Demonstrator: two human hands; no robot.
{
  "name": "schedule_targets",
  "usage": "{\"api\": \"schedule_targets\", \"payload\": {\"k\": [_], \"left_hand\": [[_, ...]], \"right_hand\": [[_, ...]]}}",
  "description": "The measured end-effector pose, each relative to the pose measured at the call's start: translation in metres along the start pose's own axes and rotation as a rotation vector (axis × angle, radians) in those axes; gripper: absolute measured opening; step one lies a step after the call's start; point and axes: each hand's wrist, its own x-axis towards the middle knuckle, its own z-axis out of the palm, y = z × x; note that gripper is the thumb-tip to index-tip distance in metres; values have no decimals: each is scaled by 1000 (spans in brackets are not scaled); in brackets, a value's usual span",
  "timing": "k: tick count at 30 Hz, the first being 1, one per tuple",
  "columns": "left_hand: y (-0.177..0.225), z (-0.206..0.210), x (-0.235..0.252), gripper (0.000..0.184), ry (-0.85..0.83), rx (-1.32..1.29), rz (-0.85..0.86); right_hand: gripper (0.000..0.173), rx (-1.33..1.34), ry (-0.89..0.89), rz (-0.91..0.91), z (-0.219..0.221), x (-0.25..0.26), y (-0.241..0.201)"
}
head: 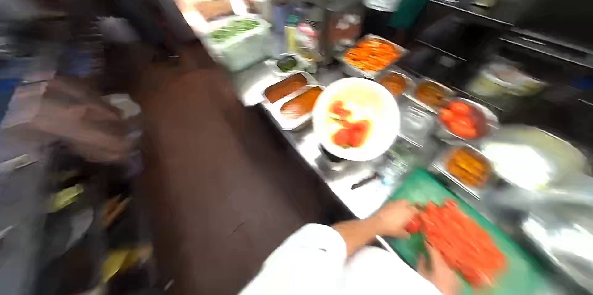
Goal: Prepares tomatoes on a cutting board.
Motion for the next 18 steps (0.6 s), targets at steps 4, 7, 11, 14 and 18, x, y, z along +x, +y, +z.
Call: {"api": "schedule_targets", "payload": {"k": [4,7,11,14,18], "left_hand": [[-18,28,27,62,1,48,59],[-19,32,31,46,-15,169,105],[-15,32,35,40,-67,240,122],[-16,34,38,42,-45,232,110],[-22,40,39,40,6,238,121]], "right_hand": [[39,39,-126,147,3,8,24],[39,67,-75,137,8,7,25],[37,74,-64,92,11,34,10],[37,46,-83,50,16,42,12],[37,58,-123,-12,22,-9,39]]}}
